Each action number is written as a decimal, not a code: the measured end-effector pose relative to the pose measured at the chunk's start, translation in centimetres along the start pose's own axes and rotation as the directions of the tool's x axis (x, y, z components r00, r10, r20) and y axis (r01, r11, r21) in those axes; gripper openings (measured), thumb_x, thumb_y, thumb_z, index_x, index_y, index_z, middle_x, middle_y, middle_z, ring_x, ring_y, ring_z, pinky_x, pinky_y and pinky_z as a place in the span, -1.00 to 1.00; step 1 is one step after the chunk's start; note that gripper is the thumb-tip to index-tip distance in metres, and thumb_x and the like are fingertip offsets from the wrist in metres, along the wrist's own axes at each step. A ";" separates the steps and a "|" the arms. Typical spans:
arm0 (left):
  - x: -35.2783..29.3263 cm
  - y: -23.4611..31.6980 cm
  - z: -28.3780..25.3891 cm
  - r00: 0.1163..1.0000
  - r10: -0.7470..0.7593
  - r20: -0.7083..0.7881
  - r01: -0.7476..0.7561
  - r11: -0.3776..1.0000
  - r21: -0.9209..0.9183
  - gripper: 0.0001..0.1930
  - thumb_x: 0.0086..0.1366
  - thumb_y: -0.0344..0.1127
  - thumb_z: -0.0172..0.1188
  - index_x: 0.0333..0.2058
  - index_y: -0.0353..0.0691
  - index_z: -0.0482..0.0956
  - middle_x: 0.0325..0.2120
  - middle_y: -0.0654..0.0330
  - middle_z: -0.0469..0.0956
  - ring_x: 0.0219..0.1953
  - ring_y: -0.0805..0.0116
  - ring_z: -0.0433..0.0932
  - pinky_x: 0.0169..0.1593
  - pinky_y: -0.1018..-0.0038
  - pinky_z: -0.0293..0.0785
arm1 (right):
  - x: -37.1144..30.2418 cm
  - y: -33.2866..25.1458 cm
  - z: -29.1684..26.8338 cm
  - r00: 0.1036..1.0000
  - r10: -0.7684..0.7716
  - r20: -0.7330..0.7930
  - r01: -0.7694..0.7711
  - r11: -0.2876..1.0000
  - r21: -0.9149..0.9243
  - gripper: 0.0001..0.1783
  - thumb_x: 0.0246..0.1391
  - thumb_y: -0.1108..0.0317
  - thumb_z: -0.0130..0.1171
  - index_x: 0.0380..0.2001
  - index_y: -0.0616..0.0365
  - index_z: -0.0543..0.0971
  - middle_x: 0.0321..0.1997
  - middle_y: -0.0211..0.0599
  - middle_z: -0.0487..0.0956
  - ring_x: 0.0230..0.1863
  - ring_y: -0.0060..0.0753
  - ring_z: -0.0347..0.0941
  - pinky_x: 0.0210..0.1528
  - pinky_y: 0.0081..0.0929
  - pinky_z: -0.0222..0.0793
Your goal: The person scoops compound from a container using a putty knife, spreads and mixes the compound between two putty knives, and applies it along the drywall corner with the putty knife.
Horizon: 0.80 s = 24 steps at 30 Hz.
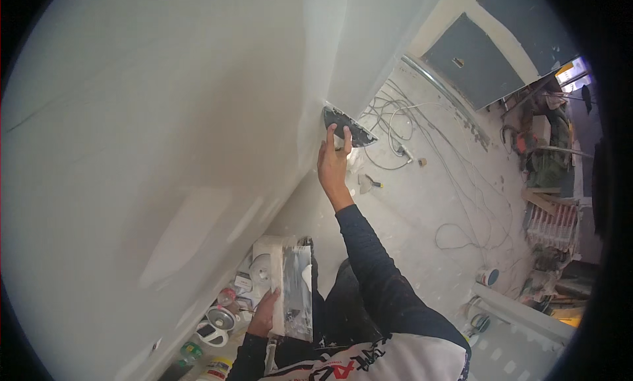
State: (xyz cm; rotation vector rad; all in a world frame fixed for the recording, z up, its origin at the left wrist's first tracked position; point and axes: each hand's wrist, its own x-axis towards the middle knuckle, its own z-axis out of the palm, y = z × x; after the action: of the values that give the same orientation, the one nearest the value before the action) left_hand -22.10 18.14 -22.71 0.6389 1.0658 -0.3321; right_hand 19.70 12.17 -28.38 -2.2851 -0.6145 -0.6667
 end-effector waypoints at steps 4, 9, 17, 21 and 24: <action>1.4 -2.0 -1.1 1.000 -0.011 -0.009 0.010 0.998 -0.058 -0.50 0.49 -0.13 0.03 0.27 -0.27 0.30 0.05 0.15 0.52 0.08 0.31 0.52 0.16 0.36 0.45 | -0.7 0.6 0.9 1.000 -0.003 0.009 0.004 0.998 -0.066 -0.26 0.16 0.57 0.17 0.39 0.18 0.19 0.40 0.38 -0.11 0.23 0.33 0.26 0.16 -0.17 0.41; 1.4 -1.7 1.5 0.999 -0.022 -0.026 0.019 0.995 -0.100 -0.52 0.50 -0.14 0.01 0.26 -0.28 0.29 0.01 0.13 0.53 0.03 0.28 0.56 0.10 0.32 0.52 | -2.2 1.6 2.3 1.000 0.012 0.013 -0.011 0.999 -0.040 -0.28 0.16 0.54 0.19 0.37 0.20 0.22 0.40 0.32 -0.12 0.31 0.29 0.15 0.20 -0.15 0.38; 2.3 -4.2 3.7 0.995 0.038 -0.087 -0.053 0.983 -0.174 -0.57 0.51 -0.14 -0.02 0.19 -0.32 0.32 -0.04 0.10 0.54 -0.05 0.27 0.59 0.02 0.33 0.58 | -4.4 4.3 5.6 0.994 0.022 0.107 -0.022 1.000 -0.006 -0.32 0.19 0.50 0.19 0.35 0.22 0.23 0.42 0.31 -0.13 0.39 0.31 0.02 0.36 -0.02 0.19; 2.4 -5.7 3.3 0.994 0.005 -0.113 -0.016 0.995 -0.099 -0.55 0.51 -0.15 -0.02 0.22 -0.32 0.30 -0.02 0.08 0.54 -0.05 0.29 0.59 0.01 0.33 0.58 | -6.8 6.2 8.6 0.969 0.142 0.200 -0.155 0.987 0.049 -0.30 0.21 0.46 0.16 0.38 0.22 0.19 0.44 0.38 -0.13 0.42 0.39 -0.01 0.38 0.02 0.15; 1.7 -6.0 4.1 0.986 -0.021 -0.164 0.007 0.997 -0.082 -0.52 0.50 -0.12 -0.01 0.22 -0.32 0.31 0.00 0.09 0.53 -0.03 0.30 0.57 0.05 0.36 0.54 | -9.3 8.9 11.5 0.963 0.171 0.208 -0.184 0.982 0.046 -0.27 0.22 0.46 0.15 0.40 0.20 0.14 0.44 0.39 -0.13 0.41 0.41 0.00 0.38 0.03 0.16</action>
State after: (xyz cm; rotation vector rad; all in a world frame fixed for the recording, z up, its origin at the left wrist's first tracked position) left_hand -21.72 10.96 -24.82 0.5941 1.2368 -0.2499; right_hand 21.17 12.14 -45.65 -2.3306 -0.5091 -0.3244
